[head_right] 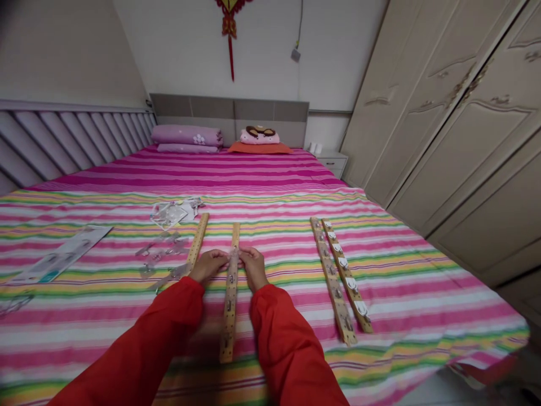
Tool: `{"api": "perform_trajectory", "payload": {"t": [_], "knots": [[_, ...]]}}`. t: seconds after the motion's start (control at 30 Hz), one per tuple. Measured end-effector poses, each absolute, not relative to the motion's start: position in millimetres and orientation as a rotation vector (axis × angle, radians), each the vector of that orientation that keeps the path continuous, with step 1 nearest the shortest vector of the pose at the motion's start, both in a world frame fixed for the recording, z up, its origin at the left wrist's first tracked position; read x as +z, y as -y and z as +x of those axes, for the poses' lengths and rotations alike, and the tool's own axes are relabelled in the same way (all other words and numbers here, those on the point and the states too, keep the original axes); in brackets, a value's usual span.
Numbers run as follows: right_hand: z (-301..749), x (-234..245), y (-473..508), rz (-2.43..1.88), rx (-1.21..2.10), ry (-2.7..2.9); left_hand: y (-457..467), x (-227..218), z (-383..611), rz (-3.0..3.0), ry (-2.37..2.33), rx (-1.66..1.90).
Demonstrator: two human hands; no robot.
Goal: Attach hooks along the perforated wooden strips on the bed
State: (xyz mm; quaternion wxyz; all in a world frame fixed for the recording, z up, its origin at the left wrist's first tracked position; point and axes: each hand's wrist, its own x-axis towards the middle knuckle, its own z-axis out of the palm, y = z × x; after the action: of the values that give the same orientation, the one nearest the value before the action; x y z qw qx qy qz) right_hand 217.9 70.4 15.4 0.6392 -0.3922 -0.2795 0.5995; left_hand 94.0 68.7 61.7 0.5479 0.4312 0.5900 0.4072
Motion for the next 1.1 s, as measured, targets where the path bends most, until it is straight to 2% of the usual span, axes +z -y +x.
{"api": "perform_trajectory", "payload": {"t": [0.27, 0.87, 1.1], "knots": [[221.5, 7.8, -70.5, -0.839, 1.407, 0.610, -77.6, 54.1, 94.4, 1.055, -1.403, 0.969], [214.4, -2.2, -71.7, -0.937, 1.240, 0.751, -79.8, 36.5, 90.9, 1.242, -1.484, 1.039], [213.6, -1.6, -70.0, -0.938, 1.243, 0.757, -79.9, 27.6, 92.1, 1.144, -1.469, 1.083]]}}
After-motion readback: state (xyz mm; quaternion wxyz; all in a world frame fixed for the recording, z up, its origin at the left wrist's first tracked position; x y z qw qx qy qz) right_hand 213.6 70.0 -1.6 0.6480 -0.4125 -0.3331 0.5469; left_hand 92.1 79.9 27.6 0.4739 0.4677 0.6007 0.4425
